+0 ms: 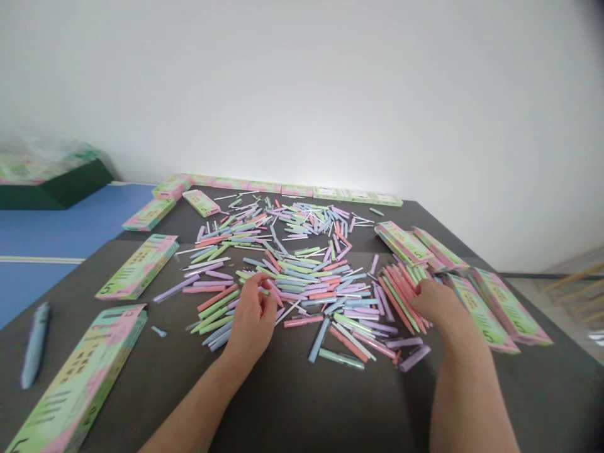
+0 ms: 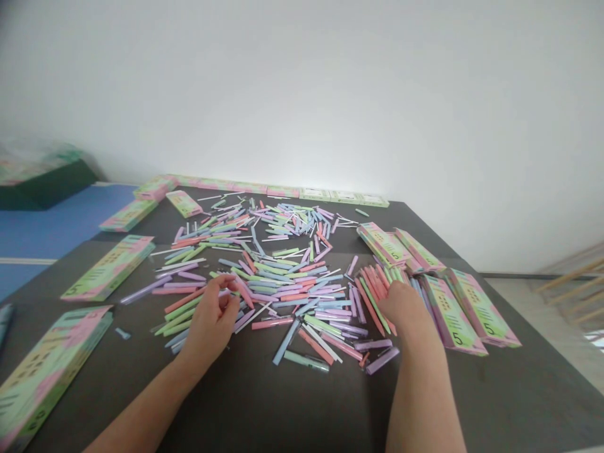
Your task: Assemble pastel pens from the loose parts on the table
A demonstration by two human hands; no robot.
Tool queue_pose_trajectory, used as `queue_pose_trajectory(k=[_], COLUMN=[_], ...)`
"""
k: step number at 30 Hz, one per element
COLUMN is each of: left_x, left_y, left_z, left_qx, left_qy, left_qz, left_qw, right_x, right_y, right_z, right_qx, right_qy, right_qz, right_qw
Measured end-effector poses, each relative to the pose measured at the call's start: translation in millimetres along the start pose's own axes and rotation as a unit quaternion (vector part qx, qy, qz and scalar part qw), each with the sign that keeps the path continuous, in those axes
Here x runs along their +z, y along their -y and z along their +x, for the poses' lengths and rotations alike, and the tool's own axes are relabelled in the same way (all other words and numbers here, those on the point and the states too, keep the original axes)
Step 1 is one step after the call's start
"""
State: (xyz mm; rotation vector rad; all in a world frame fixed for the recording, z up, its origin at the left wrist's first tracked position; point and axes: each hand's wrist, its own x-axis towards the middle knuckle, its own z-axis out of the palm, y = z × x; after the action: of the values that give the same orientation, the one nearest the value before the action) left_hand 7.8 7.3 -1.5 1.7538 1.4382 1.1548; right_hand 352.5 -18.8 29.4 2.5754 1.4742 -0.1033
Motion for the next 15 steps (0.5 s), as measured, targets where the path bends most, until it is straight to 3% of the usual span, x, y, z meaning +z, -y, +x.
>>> queue_pose_trajectory(k=[5,8,12,15], left_x=[0.3,0.9,1.3,1.6], left_y=[1.2,2.4,3.7,4.8], left_z=[0.0,0.1,0.0,0.4], left_qx=[-0.001,-0.003,-0.001,0.006], left_qy=[-0.004,-0.004,-0.003,0.001], left_qz=[0.008,0.013,0.015,0.021], left_qw=[1.0,1.0,1.0,1.0], right_x=[-1.2,-4.6,-11.2,-8.8], right_y=[0.1,13.0,51.0,84.7], right_z=[0.0,-5.4,-21.6,-37.8], right_qx=[0.018,-0.01,-0.163,-0.296], right_qy=[-0.003,-0.073,-0.146,-0.113], right_qz=[-0.001,0.03,0.146,0.257], right_qw=[1.0,0.997,0.965,0.913])
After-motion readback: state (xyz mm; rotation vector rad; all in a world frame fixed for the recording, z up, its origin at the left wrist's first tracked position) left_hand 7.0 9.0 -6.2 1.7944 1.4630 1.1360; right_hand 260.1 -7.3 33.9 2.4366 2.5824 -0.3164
